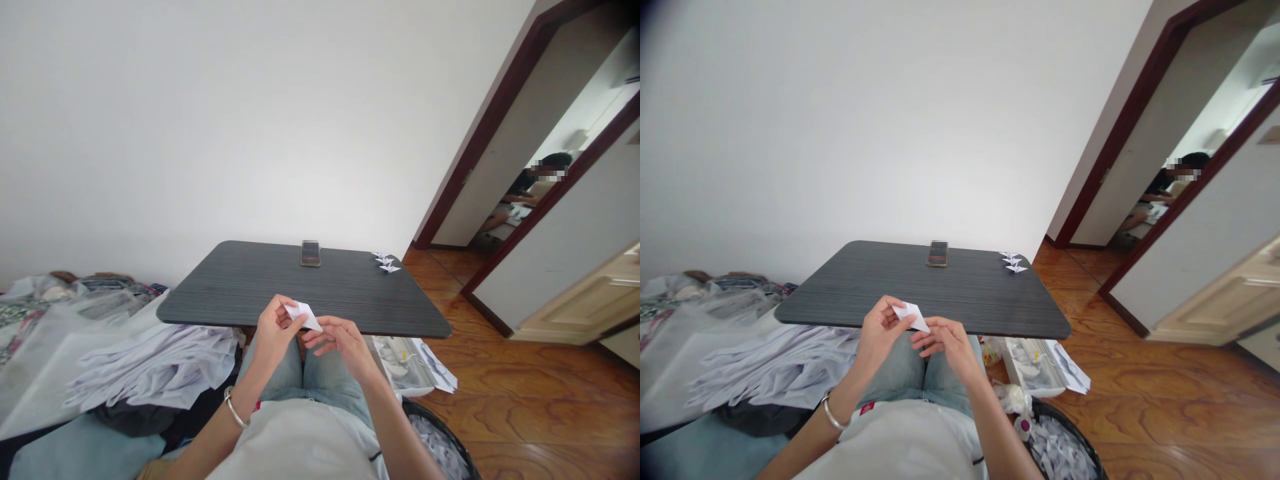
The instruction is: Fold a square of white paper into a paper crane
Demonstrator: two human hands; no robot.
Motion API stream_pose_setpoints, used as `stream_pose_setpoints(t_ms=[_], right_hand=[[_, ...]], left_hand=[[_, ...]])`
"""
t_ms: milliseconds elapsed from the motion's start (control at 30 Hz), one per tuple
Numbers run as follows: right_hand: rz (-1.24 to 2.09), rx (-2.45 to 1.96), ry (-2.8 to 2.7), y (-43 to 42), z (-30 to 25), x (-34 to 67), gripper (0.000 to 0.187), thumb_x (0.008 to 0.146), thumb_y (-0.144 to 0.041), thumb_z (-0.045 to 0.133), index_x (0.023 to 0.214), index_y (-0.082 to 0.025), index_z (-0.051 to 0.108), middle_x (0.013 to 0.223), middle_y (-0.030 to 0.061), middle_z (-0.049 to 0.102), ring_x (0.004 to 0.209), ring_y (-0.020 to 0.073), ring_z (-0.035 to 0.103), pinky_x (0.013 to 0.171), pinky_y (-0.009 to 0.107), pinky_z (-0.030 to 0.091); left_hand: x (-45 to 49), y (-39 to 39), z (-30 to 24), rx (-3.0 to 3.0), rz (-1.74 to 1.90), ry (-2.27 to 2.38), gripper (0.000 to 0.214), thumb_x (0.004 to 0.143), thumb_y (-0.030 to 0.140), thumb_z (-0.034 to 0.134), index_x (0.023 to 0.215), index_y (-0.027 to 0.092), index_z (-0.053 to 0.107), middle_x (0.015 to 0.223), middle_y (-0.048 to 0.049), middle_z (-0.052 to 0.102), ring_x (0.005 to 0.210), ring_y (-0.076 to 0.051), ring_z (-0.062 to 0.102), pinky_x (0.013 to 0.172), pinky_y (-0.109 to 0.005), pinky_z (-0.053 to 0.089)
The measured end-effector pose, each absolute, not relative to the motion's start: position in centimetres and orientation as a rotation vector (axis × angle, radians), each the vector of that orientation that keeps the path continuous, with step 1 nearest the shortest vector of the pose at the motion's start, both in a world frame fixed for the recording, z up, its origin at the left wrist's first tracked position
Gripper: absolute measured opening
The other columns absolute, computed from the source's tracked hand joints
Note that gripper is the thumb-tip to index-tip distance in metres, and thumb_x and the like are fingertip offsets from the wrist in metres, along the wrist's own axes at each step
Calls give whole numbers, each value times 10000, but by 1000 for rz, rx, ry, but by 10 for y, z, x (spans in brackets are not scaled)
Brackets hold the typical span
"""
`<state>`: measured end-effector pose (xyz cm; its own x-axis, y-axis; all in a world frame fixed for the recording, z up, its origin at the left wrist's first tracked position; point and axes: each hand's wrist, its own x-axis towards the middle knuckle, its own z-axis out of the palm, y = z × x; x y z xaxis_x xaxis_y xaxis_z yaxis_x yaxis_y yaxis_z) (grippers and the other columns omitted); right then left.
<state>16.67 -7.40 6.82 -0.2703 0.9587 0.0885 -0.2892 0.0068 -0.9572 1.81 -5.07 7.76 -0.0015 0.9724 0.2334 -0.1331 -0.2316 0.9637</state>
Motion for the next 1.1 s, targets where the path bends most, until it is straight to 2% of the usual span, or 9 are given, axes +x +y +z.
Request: stream_pose_setpoints(t_ms=[200, 333, 533, 1100], right_hand=[[1453, -914, -1136, -74, 67, 157, 318, 706, -456, 660, 683, -141, 616, 586, 51, 703, 476, 127, 636, 453, 194, 490], [1418, -920, -1130, -74, 66, 157, 312, 685, -442, 691, 662, -141, 612, 586, 46, 705, 471, 116, 630, 474, 194, 496], [1382, -918, -1128, -74, 68, 158, 311, 677, -437, 698, 624, -149, 596, 564, 39, 701, 454, 114, 620, 480, 207, 502], [1250, -931, -1162, -75, 67, 151, 326, 718, -457, 653, 607, -173, 536, 462, -10, 627, 377, 100, 554, 401, 186, 447]], left_hand=[[20, -53, 79, 1308, 1404, 983, 275, 628, 209, 697, 793, 174, 479, 652, 23, 621, 573, -107, 591, 568, -209, 458], [20, -54, 79, 1297, 1388, 953, 267, 639, 211, 697, 799, 171, 487, 662, 21, 622, 581, -105, 587, 565, -203, 461], [19, -54, 78, 1311, 1394, 868, 169, 752, 277, 609, 837, 167, 513, 700, 4, 629, 633, -116, 602, 598, -219, 483], [20, -58, 77, 1402, 1374, 951, 154, 787, 304, 584, 848, 166, 552, 667, -8, 662, 600, -139, 615, 612, -241, 492]])
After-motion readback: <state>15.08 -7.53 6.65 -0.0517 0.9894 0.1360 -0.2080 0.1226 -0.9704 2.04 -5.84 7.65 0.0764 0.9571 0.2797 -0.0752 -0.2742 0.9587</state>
